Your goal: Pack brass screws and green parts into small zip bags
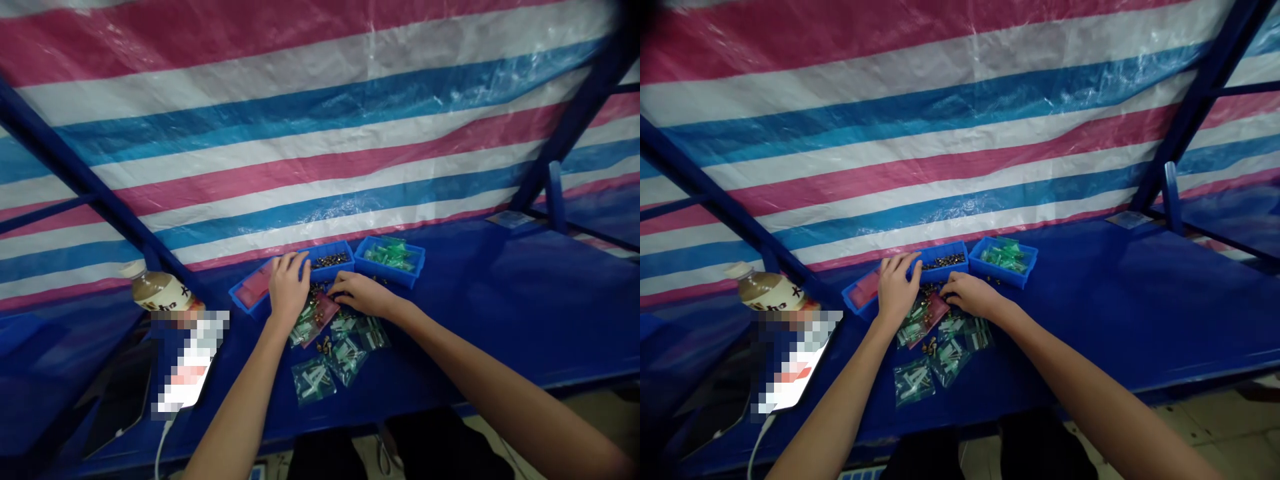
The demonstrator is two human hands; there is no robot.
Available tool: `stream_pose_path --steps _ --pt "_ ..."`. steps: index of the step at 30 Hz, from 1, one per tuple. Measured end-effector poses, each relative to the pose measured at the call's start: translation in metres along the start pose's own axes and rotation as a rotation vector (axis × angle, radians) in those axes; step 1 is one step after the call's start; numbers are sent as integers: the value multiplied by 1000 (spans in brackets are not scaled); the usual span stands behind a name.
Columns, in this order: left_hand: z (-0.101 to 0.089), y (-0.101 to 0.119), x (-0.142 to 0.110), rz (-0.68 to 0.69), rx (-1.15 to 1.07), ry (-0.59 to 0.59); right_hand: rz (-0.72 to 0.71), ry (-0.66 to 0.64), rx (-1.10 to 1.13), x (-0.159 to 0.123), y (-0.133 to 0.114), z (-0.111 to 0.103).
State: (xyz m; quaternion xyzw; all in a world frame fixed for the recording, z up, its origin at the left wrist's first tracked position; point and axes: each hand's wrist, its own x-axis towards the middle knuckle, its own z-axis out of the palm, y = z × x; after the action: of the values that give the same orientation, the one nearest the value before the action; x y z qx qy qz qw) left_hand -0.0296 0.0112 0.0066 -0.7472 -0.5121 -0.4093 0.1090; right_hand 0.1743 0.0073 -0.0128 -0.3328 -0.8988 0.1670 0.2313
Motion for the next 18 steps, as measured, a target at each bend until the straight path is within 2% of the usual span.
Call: stream_pose_path --steps 5,11,18 --pt "0 10 -2 17 -35 -23 57 44 -50 1 -2 1" --pt "-4 10 0 -40 -67 -73 86 233 30 4 -5 -6" --pt "-1 17 0 4 -310 -309 16 369 32 3 -7 -11"
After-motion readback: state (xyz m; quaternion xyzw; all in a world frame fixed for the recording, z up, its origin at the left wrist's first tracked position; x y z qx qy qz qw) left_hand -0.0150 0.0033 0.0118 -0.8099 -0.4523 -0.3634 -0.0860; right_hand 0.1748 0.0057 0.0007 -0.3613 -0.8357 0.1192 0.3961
